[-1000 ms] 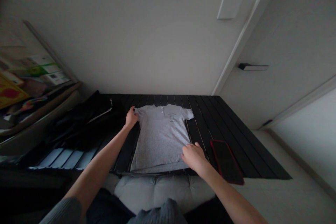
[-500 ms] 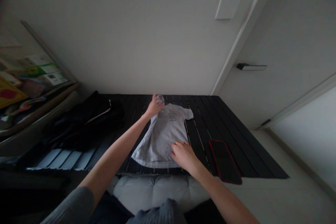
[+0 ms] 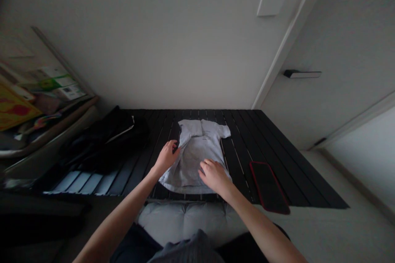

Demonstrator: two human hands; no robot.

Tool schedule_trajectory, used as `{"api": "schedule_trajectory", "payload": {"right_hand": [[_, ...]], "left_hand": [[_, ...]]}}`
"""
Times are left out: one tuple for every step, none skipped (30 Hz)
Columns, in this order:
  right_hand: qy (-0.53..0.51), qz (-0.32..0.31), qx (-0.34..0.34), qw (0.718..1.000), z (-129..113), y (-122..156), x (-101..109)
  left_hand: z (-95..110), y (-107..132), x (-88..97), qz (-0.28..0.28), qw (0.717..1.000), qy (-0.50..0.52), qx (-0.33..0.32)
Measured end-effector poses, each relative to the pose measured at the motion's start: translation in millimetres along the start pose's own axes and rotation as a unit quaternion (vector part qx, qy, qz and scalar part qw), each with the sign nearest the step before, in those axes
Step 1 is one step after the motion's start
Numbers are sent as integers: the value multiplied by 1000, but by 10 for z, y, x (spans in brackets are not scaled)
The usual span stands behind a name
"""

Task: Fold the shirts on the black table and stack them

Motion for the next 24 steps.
{"api": "schedule_trajectory", "payload": {"right_hand": [[-4,8,1,1000,-8,-13,-6],[-8,17,1,1000,-8,-22,-10],[-12,30,-1,999,6,-29,-8],[-13,45,-7,999,39,-34,-1],[-11,61,-16,998,91,-37,11],[-5,78,-29,997,164,-39,29],[4,94,-45,995,253,-39,49],[15,107,-64,992,352,-38,71],[26,119,-83,989,456,-36,92],[35,127,-99,986,556,-33,109],[42,133,-113,984,648,-31,119],[47,135,-124,982,730,-28,120],[52,136,-134,980,800,-25,111],[55,134,-142,979,859,-22,93],[59,131,-149,978,907,-18,66],[62,128,-156,977,949,-14,31],[64,124,-162,977,984,-10,-9],[62,119,-164,977,1017,-8,-52],[57,115,-164,978,1047,-10,-95],[48,113,-161,979,1078,-17,-133],[35,114,-156,980,1112,-32,-161],[22,119,-151,981,1151,-56,-176],[11,126,-148,981,1197,-88,-177],[3,134,-150,979,1253,-128,-164]], "left_hand": [[11,108,50,-12,1000,-20,7],[20,211,90,-26,999,-43,18],[26,308,122,-43,996,-67,29],[25,401,148,-60,993,-93,40],[19,486,171,-75,989,-118,51],[11,564,191,-88,985,-140,59],[3,632,210,-99,981,-157,62],[-2,690,226,-108,978,-169,62],[0,736,242,-116,976,-176,59],[11,769,258,-122,975,-176,56],[36,788,277,-124,976,-170,54],[77,791,300,-120,979,-158,53],[139,780,326,-109,983,-141,50],[225,759,350,-92,988,-120,42],[330,735,365,-73,992,-95,28],[450,717,362,-60,996,-69,9],[572,711,334,-58,997,-46,-13],[687,722,279,-68,997,-30,-35],[786,752,201,-88,994,-25,-53],[865,800,108,-114,991,-31,-69],[921,861,15,-138,986,-44,-83],[956,927,-66,-152,982,-60,-94],[973,990,-130,-156,980,-76,-101],[975,1049,-174,-150,979,-86,-105]]}}
Point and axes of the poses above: each hand's wrist, its own y-axis away from the middle knuckle, its own x-axis out of the back of the hand, z = x × y, the point moved 6 cm from there along -y, towards the middle knuckle, and after that the axes turned 10 degrees about z, right-handed, at the moved point
